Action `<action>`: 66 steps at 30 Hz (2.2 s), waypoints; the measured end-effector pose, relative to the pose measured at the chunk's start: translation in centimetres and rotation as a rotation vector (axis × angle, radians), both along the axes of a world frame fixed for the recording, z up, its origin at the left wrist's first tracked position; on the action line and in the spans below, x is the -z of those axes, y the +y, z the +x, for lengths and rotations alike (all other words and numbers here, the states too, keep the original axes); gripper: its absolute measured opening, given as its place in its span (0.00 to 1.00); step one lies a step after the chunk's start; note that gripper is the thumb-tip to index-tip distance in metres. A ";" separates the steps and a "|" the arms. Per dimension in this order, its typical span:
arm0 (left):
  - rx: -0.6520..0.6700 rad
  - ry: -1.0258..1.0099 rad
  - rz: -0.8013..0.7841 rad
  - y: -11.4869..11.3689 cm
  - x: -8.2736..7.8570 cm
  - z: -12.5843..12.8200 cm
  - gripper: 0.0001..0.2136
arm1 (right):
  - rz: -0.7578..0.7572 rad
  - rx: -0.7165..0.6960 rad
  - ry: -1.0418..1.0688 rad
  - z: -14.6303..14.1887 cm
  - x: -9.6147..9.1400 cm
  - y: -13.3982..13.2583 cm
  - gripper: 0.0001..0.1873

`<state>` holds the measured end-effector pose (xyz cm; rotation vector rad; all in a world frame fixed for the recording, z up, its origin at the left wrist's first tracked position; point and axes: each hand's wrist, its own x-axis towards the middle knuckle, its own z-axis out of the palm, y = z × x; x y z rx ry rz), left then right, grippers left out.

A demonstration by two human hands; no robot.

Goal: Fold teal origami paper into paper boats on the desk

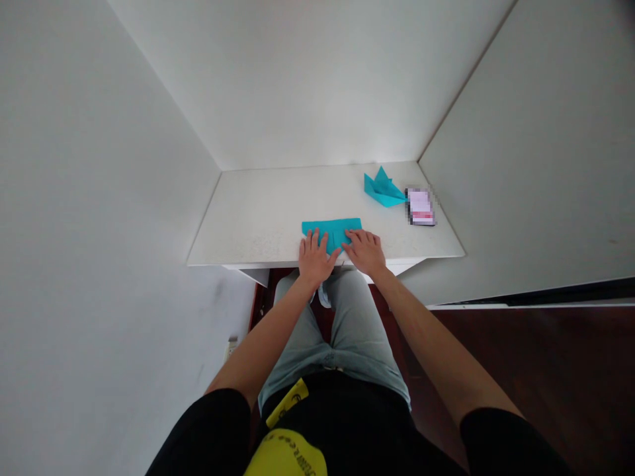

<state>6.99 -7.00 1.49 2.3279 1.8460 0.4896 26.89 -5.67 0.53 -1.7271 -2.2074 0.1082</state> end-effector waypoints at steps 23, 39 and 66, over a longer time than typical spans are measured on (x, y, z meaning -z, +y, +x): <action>0.290 -0.050 -0.144 4.7 -1.5 -2.8 0.21 | 0.008 -0.305 0.045 1.8 -2.2 -0.4 0.24; 0.541 0.153 -0.132 3.0 -5.2 -3.3 0.24 | -0.075 -0.371 -0.092 3.3 -2.8 1.2 0.37; 0.348 0.065 0.040 -1.5 -0.4 -2.4 0.29 | 0.056 -0.241 0.039 -3.1 -1.1 -1.1 0.25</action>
